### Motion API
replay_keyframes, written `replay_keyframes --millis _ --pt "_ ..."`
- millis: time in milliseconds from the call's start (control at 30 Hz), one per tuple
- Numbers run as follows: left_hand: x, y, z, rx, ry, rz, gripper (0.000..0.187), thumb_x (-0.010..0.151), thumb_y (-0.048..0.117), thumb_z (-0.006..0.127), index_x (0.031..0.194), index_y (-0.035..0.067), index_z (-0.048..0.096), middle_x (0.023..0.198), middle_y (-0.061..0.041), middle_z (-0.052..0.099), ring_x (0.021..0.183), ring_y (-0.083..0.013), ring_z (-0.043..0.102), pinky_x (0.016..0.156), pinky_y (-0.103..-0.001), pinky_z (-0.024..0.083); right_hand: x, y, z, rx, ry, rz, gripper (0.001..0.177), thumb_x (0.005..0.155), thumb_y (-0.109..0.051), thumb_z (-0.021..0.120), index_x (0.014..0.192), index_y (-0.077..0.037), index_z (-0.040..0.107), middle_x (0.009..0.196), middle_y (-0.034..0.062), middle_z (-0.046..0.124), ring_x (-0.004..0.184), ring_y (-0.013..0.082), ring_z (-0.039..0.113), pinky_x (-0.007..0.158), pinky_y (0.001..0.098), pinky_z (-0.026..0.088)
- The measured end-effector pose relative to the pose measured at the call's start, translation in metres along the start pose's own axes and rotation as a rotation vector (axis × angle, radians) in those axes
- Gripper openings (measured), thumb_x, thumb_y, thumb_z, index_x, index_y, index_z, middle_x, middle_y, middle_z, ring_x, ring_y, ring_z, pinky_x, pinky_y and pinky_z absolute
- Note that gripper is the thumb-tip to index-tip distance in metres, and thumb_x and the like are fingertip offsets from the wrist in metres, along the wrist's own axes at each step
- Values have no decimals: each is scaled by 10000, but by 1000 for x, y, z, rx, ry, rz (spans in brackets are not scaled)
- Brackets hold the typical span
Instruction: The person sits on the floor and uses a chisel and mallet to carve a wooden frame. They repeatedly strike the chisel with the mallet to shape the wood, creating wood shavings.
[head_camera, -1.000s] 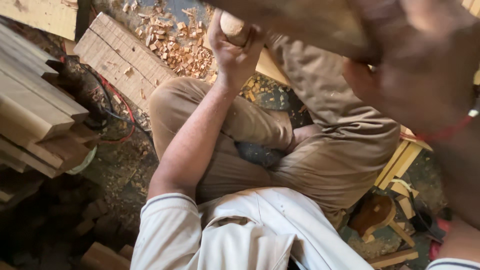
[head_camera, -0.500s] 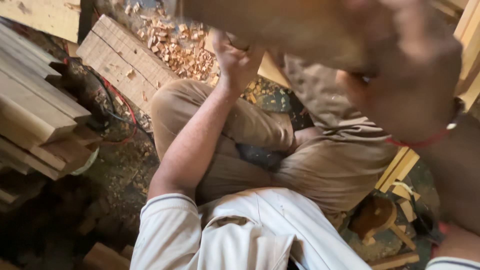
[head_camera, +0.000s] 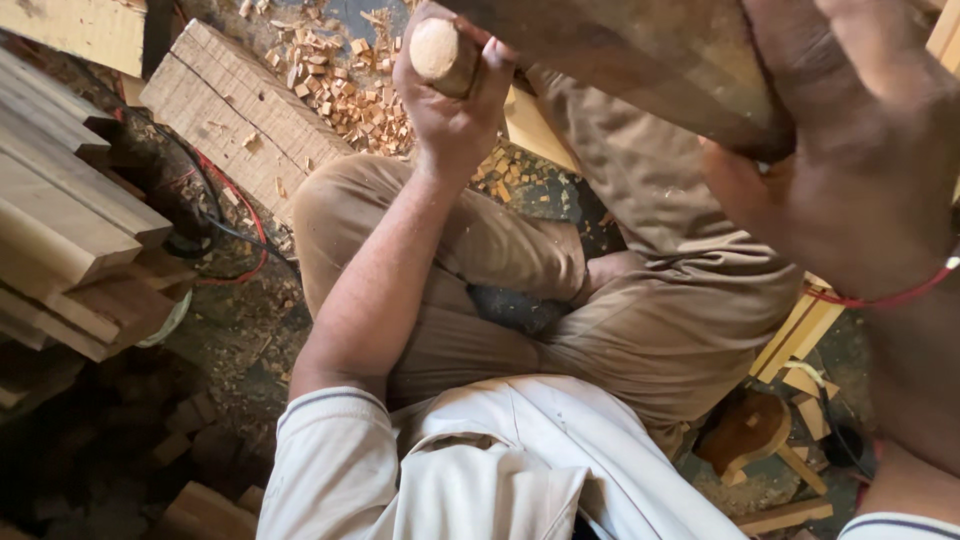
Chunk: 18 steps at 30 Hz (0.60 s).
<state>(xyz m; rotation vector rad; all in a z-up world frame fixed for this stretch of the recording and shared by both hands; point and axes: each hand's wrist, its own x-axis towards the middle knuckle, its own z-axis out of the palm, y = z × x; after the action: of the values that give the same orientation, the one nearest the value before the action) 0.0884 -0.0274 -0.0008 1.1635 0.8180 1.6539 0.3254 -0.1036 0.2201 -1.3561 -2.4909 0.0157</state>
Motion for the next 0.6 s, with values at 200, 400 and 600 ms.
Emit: replay_keyframes --millis 200,400,600 --pt "-1 0 -2 24 -74 77 163 1001 -17 714 1100 48 602 995 -27 678 874 -91 661 812 -236 558 -1 -1 -2 16 0 6 819 918 32 832 1610 -93 413 1429 222 557 1031 361 680 807 414 576" --pt "1 -1 2 -1 -50 35 166 989 10 716 1088 60 592 965 -10 679 837 -83 671 771 -240 573 -12 5 -2 104 20 2 749 963 37 731 1608 -99 376 1463 189 517 1128 311 657 923 363 588" --pt "-3 -18 5 90 -27 -16 209 954 -35 759 1052 59 600 858 -7 642 739 -73 634 668 -220 530 -5 -4 1 167 -1 87 600 963 -49 721 1515 -136 502 1235 120 630 1031 275 678 841 364 547"
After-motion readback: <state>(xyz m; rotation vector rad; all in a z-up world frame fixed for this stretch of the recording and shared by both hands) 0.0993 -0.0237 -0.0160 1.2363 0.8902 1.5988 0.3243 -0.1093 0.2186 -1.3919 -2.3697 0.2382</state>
